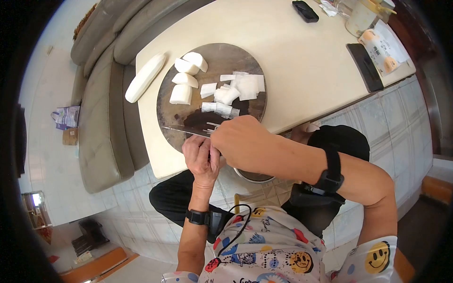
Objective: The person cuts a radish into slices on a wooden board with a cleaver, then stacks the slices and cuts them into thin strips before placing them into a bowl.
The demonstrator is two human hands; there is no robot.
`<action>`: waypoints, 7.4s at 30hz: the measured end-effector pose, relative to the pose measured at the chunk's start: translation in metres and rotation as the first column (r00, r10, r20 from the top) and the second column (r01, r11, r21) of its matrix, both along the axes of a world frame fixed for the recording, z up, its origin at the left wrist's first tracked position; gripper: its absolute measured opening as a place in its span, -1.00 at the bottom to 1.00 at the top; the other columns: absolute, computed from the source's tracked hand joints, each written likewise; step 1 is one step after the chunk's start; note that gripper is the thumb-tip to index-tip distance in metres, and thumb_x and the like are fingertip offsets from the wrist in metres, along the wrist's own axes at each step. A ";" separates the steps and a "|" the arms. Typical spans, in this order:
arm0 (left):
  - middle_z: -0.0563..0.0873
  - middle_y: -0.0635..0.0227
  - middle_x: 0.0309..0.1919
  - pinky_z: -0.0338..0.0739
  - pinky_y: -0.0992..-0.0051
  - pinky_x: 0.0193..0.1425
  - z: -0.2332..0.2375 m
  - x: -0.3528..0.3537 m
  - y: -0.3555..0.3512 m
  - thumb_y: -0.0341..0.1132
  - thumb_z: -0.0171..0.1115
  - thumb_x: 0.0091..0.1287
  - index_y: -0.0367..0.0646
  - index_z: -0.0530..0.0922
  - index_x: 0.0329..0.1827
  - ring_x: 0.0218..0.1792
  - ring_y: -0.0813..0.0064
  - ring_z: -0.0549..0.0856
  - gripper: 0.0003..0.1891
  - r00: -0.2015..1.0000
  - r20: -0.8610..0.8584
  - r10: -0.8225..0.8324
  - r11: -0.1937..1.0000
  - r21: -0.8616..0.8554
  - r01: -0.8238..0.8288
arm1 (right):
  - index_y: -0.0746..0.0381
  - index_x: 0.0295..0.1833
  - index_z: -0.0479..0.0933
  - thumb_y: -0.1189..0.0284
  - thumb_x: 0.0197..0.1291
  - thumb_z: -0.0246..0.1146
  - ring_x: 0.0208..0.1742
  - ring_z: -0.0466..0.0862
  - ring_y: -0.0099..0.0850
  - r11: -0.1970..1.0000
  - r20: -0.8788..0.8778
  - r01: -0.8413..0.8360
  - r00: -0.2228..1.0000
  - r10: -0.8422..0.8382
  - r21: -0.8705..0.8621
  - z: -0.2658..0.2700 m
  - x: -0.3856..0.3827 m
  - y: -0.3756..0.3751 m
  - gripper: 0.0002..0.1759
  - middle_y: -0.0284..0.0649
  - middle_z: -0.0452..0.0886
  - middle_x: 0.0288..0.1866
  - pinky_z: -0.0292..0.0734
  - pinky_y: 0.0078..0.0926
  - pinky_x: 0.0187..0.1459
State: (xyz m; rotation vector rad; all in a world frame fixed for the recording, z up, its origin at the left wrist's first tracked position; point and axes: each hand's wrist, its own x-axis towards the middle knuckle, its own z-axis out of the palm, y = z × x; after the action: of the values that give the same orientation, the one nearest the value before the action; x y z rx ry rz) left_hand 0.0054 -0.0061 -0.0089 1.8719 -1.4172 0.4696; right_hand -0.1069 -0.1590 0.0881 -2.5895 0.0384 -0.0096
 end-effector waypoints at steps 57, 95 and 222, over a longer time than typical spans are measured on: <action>0.66 0.16 -0.23 0.46 0.20 0.05 -0.001 -0.014 0.009 -0.58 0.39 -0.03 -0.29 0.64 -0.32 -0.12 0.08 0.63 -0.81 0.973 -0.162 0.162 0.984 -0.051 -0.172 | 0.40 -0.40 0.45 0.59 -0.21 0.26 -0.54 0.65 -0.07 1.000 -0.009 -0.003 1.000 0.003 -0.014 0.004 -0.026 0.012 -0.81 0.01 0.58 -0.60 0.52 -0.20 -0.49; 0.65 0.12 -0.27 0.49 0.13 0.08 -0.002 -0.014 0.014 -0.60 0.37 -0.03 -0.34 0.63 -0.35 -0.15 0.08 0.64 -0.84 0.981 -0.140 0.132 0.989 -0.048 -0.140 | 0.31 -0.55 0.59 0.54 -0.23 0.31 -0.43 0.71 -0.11 0.999 0.014 0.006 1.000 -0.006 -0.038 -0.002 -0.012 0.027 -0.94 -0.06 0.64 -0.50 0.57 -0.26 -0.45; 0.69 0.16 -0.23 0.51 0.32 0.03 0.011 -0.014 0.016 -0.60 0.39 0.05 -0.31 0.65 -0.29 -0.10 0.14 0.66 -0.84 0.971 -0.196 0.139 0.988 -0.041 -0.150 | 0.40 -0.48 0.60 0.58 -0.21 0.23 -0.39 0.70 0.03 0.997 -0.137 0.053 0.989 -0.045 0.056 0.003 -0.012 0.021 -0.88 0.12 0.63 -0.49 0.61 -0.16 -0.35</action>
State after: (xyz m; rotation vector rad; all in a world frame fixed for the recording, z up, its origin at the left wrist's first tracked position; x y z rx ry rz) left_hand -0.0083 0.0096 0.0016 1.9273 -1.1353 0.3821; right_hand -0.1194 -0.1381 0.0912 -2.5251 0.1505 0.1480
